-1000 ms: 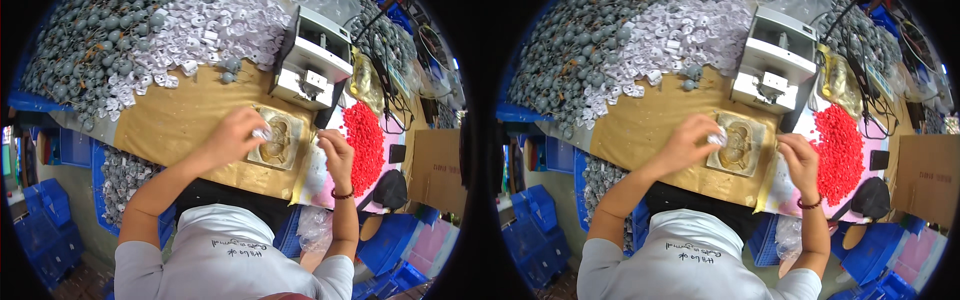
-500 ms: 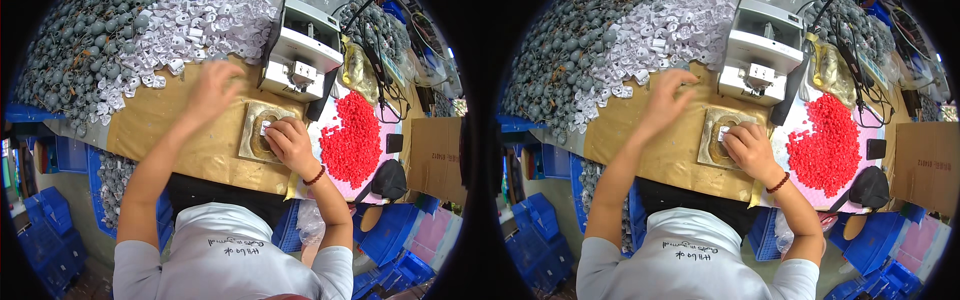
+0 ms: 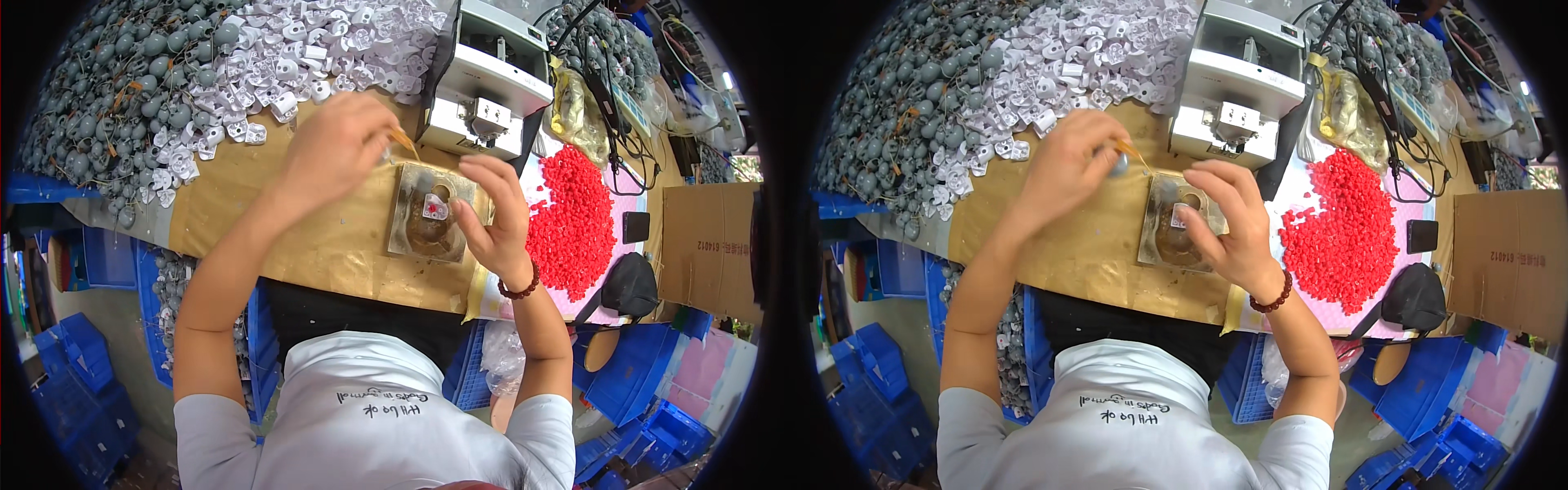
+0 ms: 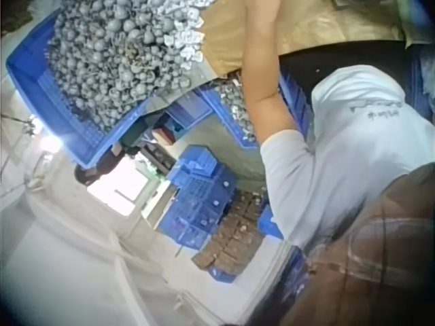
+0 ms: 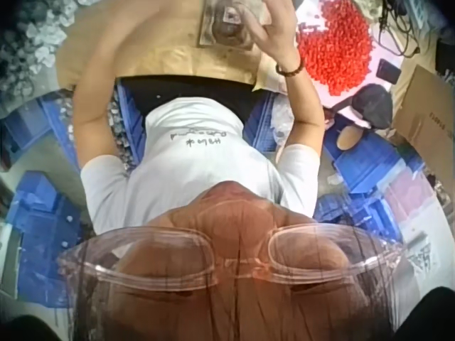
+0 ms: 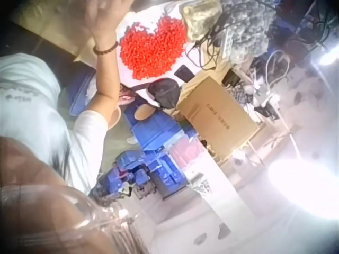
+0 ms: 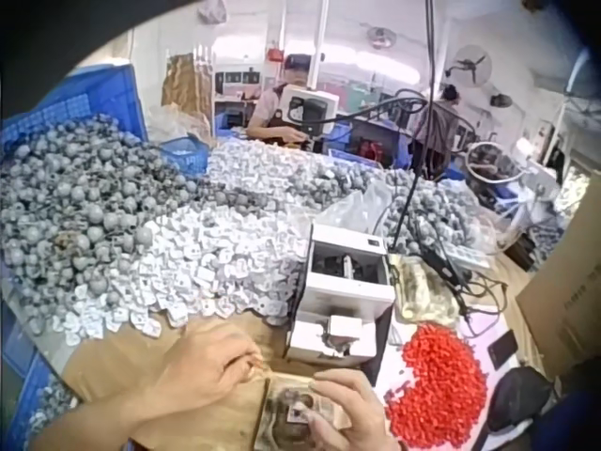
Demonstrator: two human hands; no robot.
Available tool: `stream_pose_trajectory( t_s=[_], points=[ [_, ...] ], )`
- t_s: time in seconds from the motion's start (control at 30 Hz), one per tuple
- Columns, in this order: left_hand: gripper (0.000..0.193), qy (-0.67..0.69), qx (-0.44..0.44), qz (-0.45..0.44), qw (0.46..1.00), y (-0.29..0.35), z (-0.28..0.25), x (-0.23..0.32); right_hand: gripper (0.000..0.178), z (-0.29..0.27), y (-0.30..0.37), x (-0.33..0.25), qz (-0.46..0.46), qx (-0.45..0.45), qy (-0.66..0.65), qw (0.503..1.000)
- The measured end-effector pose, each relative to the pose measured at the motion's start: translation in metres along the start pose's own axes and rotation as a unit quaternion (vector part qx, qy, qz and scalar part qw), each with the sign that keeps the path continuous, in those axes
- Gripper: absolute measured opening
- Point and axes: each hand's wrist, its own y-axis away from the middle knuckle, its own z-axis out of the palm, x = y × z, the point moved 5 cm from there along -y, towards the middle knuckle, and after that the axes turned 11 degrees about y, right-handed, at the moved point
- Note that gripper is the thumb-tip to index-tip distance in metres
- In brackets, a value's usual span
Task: Assembling small plastic components at a factory workstation using a specialized handheld power tool.
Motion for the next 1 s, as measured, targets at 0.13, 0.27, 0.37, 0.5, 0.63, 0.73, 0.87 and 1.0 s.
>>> stream_pose_trajectory(
  t_s=[0.13,0.27,0.37,0.5,0.63,0.73,0.87,1.0],
  points=[
    [0.009,0.025,-0.034,0.024,0.999,0.009,0.011,0.044,0.039,0.004,-0.017,-0.020,0.022,-0.024,-0.107,0.994],
    [0.019,0.226,-0.162,-0.138,0.951,0.029,0.038,0.031,0.031,0.006,0.010,-0.009,0.188,-0.086,-0.233,0.950],
    [0.024,0.581,-0.215,-0.385,0.684,0.062,0.081,0.023,0.030,-0.002,0.019,-0.010,0.133,-0.100,-0.160,0.973],
    [0.026,0.625,-0.195,-0.496,0.570,0.097,0.097,0.017,0.028,-0.005,0.033,-0.010,0.027,-0.132,-0.013,0.991],
    [0.036,0.226,-0.158,-0.217,0.936,0.099,0.080,0.016,0.031,0.008,0.045,0.002,-0.034,-0.136,0.129,0.982],
    [0.042,0.084,-0.160,-0.161,0.970,0.096,0.074,0.026,0.031,0.020,0.044,0.005,-0.056,-0.151,0.160,0.974],
    [0.041,0.043,-0.135,-0.105,0.984,0.092,0.077,0.027,0.029,0.028,0.040,0.006,-0.066,-0.174,0.198,0.963],
    [0.040,0.033,-0.146,-0.091,0.985,0.087,0.079,0.027,0.029,0.026,0.037,0.003,-0.076,-0.199,0.211,0.954]
  ],
)
